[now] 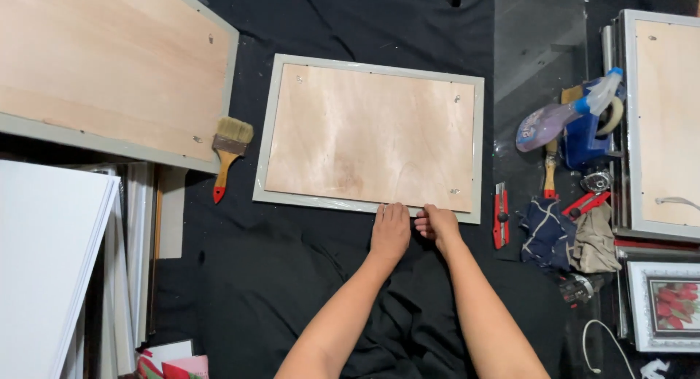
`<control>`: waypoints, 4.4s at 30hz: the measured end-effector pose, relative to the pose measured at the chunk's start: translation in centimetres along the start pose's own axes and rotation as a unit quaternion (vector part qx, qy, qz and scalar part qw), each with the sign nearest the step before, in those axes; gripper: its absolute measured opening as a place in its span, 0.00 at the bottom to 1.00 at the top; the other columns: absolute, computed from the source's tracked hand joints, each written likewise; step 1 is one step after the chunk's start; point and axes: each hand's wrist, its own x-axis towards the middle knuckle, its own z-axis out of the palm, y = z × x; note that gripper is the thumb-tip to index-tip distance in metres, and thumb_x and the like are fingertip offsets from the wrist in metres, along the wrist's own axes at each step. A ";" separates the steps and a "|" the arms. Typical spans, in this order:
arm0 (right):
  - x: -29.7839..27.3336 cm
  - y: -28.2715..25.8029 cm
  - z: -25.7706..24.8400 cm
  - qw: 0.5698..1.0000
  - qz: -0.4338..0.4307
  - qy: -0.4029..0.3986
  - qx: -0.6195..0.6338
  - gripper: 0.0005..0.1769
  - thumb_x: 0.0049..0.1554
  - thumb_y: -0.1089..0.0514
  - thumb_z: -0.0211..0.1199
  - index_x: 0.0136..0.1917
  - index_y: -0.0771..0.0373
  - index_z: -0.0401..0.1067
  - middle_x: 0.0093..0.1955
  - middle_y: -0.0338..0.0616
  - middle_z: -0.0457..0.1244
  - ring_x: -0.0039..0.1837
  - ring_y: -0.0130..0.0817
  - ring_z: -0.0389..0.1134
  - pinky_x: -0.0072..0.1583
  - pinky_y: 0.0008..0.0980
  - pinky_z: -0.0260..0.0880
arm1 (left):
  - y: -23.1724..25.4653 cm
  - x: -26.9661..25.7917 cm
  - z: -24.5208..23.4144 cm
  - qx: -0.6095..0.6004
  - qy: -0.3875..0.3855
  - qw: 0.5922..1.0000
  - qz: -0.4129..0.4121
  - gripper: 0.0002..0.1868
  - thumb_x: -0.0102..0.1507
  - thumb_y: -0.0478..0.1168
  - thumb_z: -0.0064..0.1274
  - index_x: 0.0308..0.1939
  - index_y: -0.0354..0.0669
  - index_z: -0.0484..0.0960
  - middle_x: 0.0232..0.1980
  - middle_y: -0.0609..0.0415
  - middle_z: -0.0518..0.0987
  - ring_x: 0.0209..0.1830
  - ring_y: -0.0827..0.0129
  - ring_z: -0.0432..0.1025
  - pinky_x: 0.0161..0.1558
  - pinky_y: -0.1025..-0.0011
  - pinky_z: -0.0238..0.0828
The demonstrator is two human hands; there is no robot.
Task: Placing a wooden backing board into a picture frame and applying a substance around the edges with a brush to secure it.
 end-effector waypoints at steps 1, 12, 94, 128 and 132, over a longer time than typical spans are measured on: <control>-1.2 -0.7 0.0 1.000 0.000 -0.003 -0.002 0.22 0.62 0.48 0.54 0.54 0.68 0.77 0.44 0.57 0.72 0.44 0.42 0.76 0.47 0.39 0.80 | 0.0 -0.1 -1.4 0.002 -0.001 1.000 -0.003 0.16 0.64 0.36 0.51 0.54 0.34 0.79 0.51 0.43 0.75 0.56 0.53 0.71 0.67 0.52 0.62; 0.7 1.6 1.1 0.990 -0.037 0.008 0.137 0.22 0.63 0.53 0.66 0.62 0.72 0.71 0.53 0.50 0.71 0.49 0.27 0.73 0.48 0.20 0.77 | -0.2 -0.5 -3.5 0.099 0.007 0.995 -0.013 0.15 0.68 0.36 0.46 0.56 0.34 0.79 0.54 0.40 0.76 0.60 0.49 0.71 0.67 0.48 0.63; 4.9 3.7 0.0 0.945 -0.007 0.307 0.110 0.17 0.48 0.47 0.75 0.46 0.51 0.72 0.47 0.41 0.66 0.48 0.37 0.70 0.38 0.28 0.73 | 0.4 7.7 1.7 0.031 0.106 0.958 0.263 0.19 0.71 0.42 0.40 0.63 0.44 0.76 0.52 0.34 0.82 0.52 0.48 0.80 0.55 0.45 0.75; 7.3 4.8 -4.5 0.930 -0.078 0.354 0.053 0.15 0.52 0.61 0.65 0.54 0.56 0.72 0.52 0.45 0.63 0.59 0.48 0.67 0.56 0.38 0.69 | -0.1 6.6 3.7 -0.013 0.036 0.976 0.213 0.08 0.70 0.40 0.44 0.49 0.45 0.77 0.56 0.39 0.82 0.58 0.53 0.78 0.59 0.51 0.73; 1.9 -1.1 -4.7 0.910 -0.204 0.354 -0.064 0.18 0.54 0.66 0.63 0.59 0.55 0.72 0.61 0.51 0.60 0.66 0.58 0.59 0.69 0.46 0.57 | -0.3 6.0 4.0 -0.039 -0.002 0.981 0.191 0.07 0.69 0.39 0.47 0.50 0.46 0.76 0.61 0.41 0.80 0.62 0.54 0.76 0.62 0.52 0.72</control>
